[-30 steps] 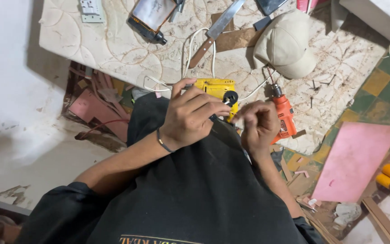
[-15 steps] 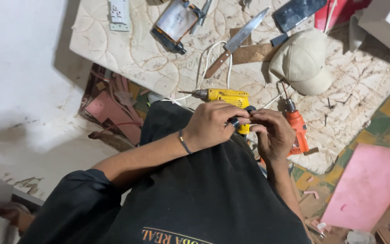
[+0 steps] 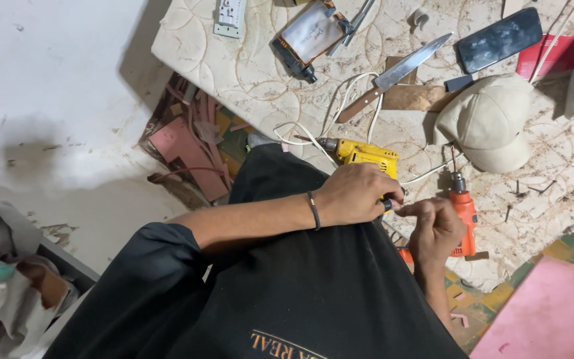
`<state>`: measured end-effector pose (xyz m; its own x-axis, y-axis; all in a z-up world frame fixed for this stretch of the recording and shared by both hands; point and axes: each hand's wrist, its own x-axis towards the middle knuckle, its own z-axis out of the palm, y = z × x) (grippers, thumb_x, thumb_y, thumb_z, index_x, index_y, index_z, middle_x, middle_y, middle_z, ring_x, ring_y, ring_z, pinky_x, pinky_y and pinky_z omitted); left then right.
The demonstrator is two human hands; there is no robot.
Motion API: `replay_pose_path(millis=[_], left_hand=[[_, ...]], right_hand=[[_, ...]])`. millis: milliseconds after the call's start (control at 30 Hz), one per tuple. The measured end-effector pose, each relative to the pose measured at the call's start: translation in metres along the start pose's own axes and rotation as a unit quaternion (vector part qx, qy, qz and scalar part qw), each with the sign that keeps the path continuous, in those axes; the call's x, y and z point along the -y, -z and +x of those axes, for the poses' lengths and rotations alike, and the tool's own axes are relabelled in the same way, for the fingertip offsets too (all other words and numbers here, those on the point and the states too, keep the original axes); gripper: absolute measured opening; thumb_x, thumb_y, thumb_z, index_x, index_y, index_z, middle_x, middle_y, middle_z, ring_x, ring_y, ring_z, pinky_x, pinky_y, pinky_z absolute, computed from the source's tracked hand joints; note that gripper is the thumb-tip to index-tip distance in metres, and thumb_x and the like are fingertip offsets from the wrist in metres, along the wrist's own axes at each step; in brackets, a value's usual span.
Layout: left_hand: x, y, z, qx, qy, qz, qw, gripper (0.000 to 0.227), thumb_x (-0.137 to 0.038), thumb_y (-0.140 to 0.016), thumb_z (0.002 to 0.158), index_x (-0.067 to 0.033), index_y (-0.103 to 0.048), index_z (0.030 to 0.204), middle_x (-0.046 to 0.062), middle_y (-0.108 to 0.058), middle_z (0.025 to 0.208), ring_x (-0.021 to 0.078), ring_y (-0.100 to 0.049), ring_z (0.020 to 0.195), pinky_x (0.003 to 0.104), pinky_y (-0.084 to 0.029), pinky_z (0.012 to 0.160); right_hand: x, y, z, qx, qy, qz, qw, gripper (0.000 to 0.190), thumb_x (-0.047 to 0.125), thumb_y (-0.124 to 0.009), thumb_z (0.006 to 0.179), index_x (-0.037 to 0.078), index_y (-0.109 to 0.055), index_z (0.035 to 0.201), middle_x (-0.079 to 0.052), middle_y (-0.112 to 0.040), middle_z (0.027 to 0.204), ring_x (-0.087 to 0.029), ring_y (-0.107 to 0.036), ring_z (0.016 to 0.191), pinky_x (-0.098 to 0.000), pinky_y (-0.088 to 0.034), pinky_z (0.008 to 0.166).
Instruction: Repairing an electrical power plug by disassembling the housing with a power drill and adjusting the internal wires.
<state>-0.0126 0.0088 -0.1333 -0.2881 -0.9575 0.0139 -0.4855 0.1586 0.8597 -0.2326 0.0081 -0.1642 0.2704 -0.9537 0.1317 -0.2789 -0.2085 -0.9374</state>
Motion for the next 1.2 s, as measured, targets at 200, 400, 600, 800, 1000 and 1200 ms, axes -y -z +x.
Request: replay_pose_path(millis=[200, 400, 600, 800, 1000, 1200], left_hand=[[0.006, -0.005, 0.001, 0.017, -0.005, -0.038, 0.999, 0.009, -0.016, -0.069, 0.085, -0.0241, -0.072, 0.081, 0.004, -0.074, 0.078, 0.0343, -0.072, 0.082, 0.043, -0.058, 0.071], [0.0, 0.0, 0.003, 0.019, 0.014, -0.051, 0.998, 0.005, -0.016, -0.07, 0.085, -0.0189, -0.071, 0.08, 0.007, -0.074, 0.076, 0.0366, -0.071, 0.082, 0.045, -0.058, 0.07], [0.009, -0.009, 0.003, 0.04, 0.036, -0.026, 0.998, 0.004, -0.018, -0.071, 0.084, -0.0179, -0.071, 0.08, 0.007, -0.074, 0.078, 0.0362, -0.071, 0.086, 0.045, -0.058, 0.073], [0.011, -0.012, 0.005, 0.063, 0.03, -0.001, 0.998, 0.002, -0.019, -0.073, 0.083, -0.0183, -0.072, 0.081, 0.006, -0.074, 0.08, 0.0351, -0.071, 0.088, 0.045, -0.057, 0.077], [0.014, 0.007, -0.005, 0.082, 0.043, -0.023, 0.995, 0.003, -0.015, -0.074, 0.081, -0.0172, -0.072, 0.081, 0.008, -0.074, 0.077, 0.0373, -0.072, 0.086, 0.048, -0.057, 0.079], [0.096, 0.028, -0.023, -0.043, 0.069, 0.068, 0.994, 0.02, 0.0, -0.069, 0.081, -0.0154, -0.074, 0.091, 0.011, -0.071, 0.086, 0.0381, -0.068, 0.09, 0.046, -0.055, 0.084]], right_hand=[[-0.003, 0.007, 0.002, 0.046, -0.056, 0.063, 0.995, 0.026, 0.005, -0.084, 0.082, -0.011, -0.071, 0.098, -0.021, -0.071, 0.087, -0.026, -0.072, 0.084, -0.0418, -0.059, 0.074], [-0.006, 0.011, 0.002, 0.048, -0.03, 0.045, 0.997, 0.012, -0.001, -0.082, 0.086, -0.009, -0.073, 0.091, -0.021, -0.072, 0.083, -0.028, -0.072, 0.077, -0.0409, -0.058, 0.072], [0.005, 0.005, 0.007, 0.052, 0.004, 0.003, 0.999, 0.014, 0.0, -0.08, 0.089, -0.008, -0.072, 0.099, -0.019, -0.07, 0.083, -0.03, -0.07, 0.076, -0.0418, -0.057, 0.069], [-0.004, 0.003, 0.005, 0.041, 0.066, -0.098, 0.992, 0.027, 0.024, -0.07, 0.102, 0.007, -0.072, 0.081, -0.009, -0.07, 0.073, -0.031, -0.066, 0.063, -0.0401, -0.053, 0.06], [-0.011, -0.008, -0.002, 0.026, -0.006, -0.005, 1.0, 0.033, 0.028, -0.06, 0.107, 0.004, -0.063, 0.085, -0.011, -0.072, 0.077, -0.028, -0.07, 0.07, -0.0376, -0.054, 0.067], [-0.016, -0.03, 0.019, 0.054, -0.13, -0.215, 0.966, 0.058, 0.015, -0.087, 0.084, -0.012, -0.054, 0.122, -0.034, -0.063, 0.107, -0.056, -0.064, 0.103, -0.0622, -0.053, 0.087]])
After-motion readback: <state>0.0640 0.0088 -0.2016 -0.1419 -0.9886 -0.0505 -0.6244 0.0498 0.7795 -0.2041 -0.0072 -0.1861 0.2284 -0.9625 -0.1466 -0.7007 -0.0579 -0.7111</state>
